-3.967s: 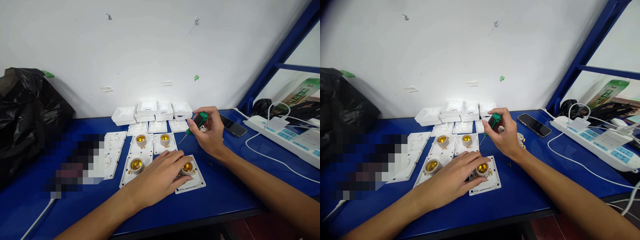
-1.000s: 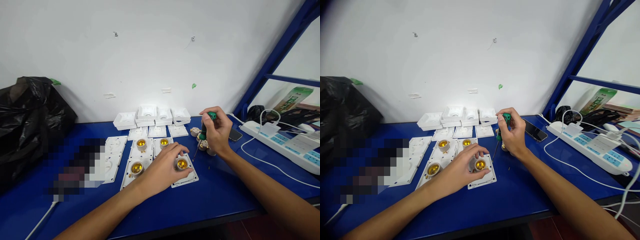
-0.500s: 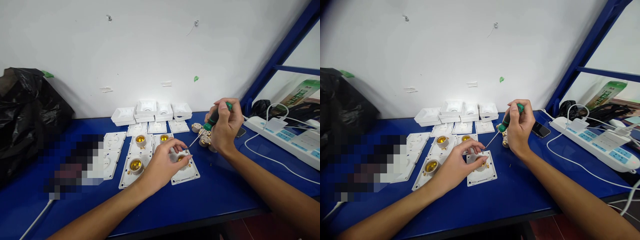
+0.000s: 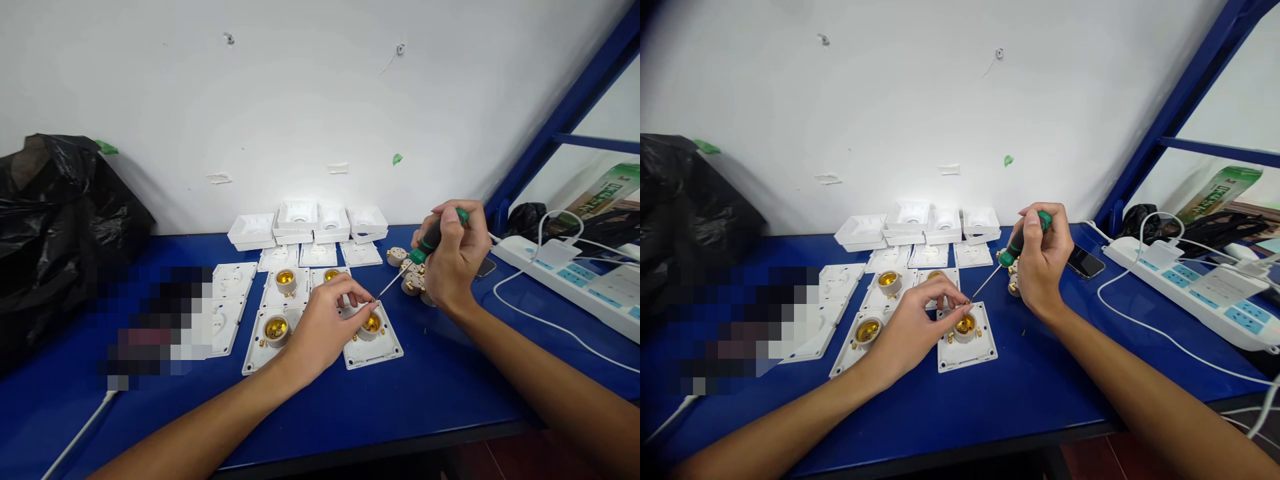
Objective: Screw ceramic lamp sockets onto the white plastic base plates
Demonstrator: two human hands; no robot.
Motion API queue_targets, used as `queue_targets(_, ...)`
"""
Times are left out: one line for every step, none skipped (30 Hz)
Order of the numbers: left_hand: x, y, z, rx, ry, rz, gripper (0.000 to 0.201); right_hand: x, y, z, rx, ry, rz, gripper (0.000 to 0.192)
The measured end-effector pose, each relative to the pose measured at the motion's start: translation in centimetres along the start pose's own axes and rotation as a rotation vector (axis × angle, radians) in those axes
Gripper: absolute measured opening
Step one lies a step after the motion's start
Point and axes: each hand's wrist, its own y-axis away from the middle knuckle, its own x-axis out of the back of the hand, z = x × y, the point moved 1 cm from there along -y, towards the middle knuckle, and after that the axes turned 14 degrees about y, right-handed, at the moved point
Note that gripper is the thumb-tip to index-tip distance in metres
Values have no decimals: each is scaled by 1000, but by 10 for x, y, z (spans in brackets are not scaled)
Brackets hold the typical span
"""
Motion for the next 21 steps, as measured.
queue_targets(0, 0, 0, -2, 0, 3, 8, 0, 0, 0, 8, 3, -2, 16)
queue_targets(0, 0, 0, -7, 0, 5, 8, 0, 1, 0, 17, 11, -3, 16)
queue_targets(0, 0, 0, -12, 1, 6, 8, 0, 1, 0, 25, 25, -3, 16)
queue_targets(0, 0, 0, -15, 2, 7, 8, 0, 2, 0, 33, 39, 1, 17)
queue_targets(0, 0, 1, -15, 3, 8, 8, 0, 2, 0, 39, 48, 6, 17)
queue_targets(-1, 0, 1, -14, 3, 8, 8, 0, 2, -1, 41, 53, 13, 17)
queue_targets(-1, 0, 1, -13, 4, 9, 9, 0, 2, -1, 40, 54, 19, 17)
queue_targets(0, 0, 1, -13, 3, 10, 10, 0, 2, -2, 39, 54, 26, 17)
queue_targets(0, 0, 2, -16, 2, 12, 11, 0, 2, -2, 36, 53, 32, 17)
queue_targets(0, 0, 2, -19, 2, 12, 12, 0, 2, -3, 34, 53, 38, 17)
queue_targets(0, 0, 2, -21, 2, 10, 12, -1, 3, -3, 33, 56, 43, 17)
queue_targets(0, 0, 2, -21, 2, 9, 12, -1, 3, -4, 34, 60, 49, 18)
queue_targets(0, 0, 1, -20, 2, 8, 12, -1, 3, -4, 37, 64, 56, 17)
queue_targets(0, 1, 1, -19, 3, 9, 12, -1, 4, -5, 43, 66, 71, 17)
queue_targets(0, 1, 1, -18, 2, 11, 13, -1, 5, -6, 50, 65, 85, 17)
queue_targets(0, 1, 1, -19, 2, 15, 13, -1, 6, -6, 59, 62, 97, 16)
queue_targets(0, 1, 1, -20, 0, 18, 14, -2, 7, -7, 69, 58, 106, 15)
queue_targets(-1, 1, 1, -21, -3, 19, 14, -2, 9, -8, 78, 57, 110, 15)
queue_targets(-1, 1, 2, -22, -8, 20, 14, -2, 10, -9, 89, 61, 107, 15)
queue_targets(-1, 2, 2, -24, -15, 20, 14, -1, 11, -10, 100, 71, 102, 16)
queue_targets(-1, 2, 2, -28, -22, 18, 14, -1, 12, -10, 111, 84, 95, 16)
